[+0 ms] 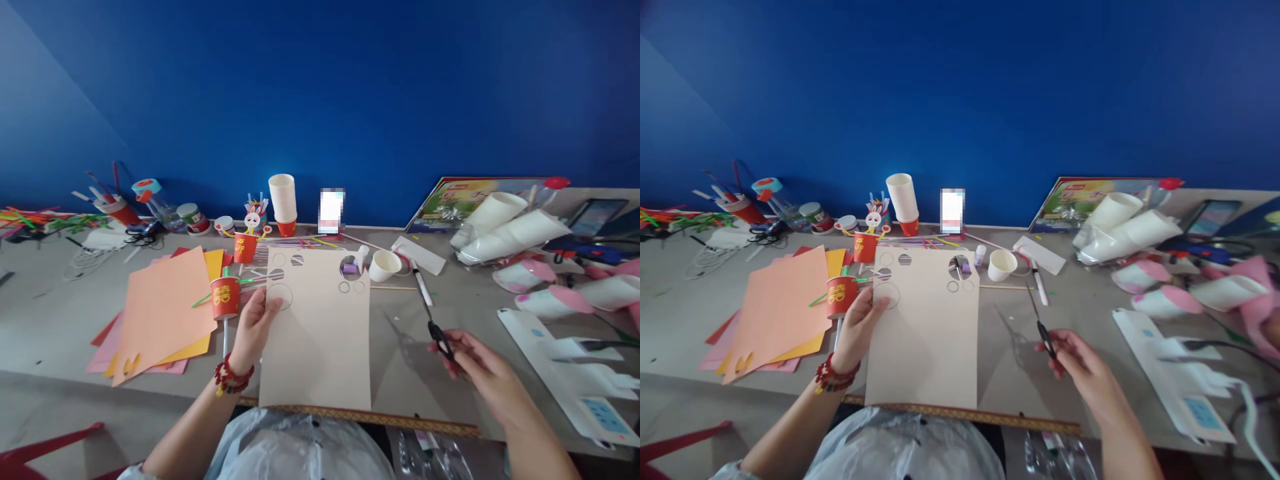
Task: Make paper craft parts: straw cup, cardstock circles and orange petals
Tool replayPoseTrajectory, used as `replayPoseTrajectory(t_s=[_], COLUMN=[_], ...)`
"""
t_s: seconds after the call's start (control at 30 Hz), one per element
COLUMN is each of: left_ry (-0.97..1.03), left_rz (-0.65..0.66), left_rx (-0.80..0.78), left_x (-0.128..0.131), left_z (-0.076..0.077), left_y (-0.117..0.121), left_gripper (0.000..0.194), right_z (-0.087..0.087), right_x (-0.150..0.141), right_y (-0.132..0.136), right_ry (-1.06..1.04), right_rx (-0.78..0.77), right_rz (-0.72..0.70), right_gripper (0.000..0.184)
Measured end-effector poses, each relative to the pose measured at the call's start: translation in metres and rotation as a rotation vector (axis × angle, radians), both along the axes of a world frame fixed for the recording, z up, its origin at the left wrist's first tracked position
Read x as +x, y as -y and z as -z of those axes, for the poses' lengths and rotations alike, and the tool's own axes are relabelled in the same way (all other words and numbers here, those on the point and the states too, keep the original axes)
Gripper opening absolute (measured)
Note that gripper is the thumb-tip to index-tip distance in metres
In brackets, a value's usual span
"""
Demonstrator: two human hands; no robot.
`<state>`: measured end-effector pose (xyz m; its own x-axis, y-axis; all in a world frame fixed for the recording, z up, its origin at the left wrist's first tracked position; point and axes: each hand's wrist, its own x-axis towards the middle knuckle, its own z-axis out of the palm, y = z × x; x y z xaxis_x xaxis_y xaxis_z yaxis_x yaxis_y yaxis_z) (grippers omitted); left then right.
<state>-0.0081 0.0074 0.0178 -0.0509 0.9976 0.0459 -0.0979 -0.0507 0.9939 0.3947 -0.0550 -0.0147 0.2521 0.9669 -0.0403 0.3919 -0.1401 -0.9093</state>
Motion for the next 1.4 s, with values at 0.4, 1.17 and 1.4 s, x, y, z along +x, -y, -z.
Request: replayPoseTrajectory(t_s=[0.4, 1.17, 1.4], left_ry=[0.359, -0.107, 0.37], left_rz=[-0.295, 0.146, -0.124], left_rx=[0.054, -0.068, -0.126], left_x=[0.025, -0.007, 0.03], left_z=[0.002, -0.005, 0.016], left_y=[0.015, 0.028, 0.034], left_gripper=[0.033, 0.037, 0.034], right_z=[-0.019, -0.085, -0.036], right_x=[-0.086, -0.076, -0.113], right_y=[-0.023, -0.082, -0.035], right_ry=[-0.229, 0.273, -0.29], right_rx=[0.114, 0.899, 0.833], right_rz=[-0.087, 0.229, 0.42], right_gripper=[0.053, 0.048, 0.019])
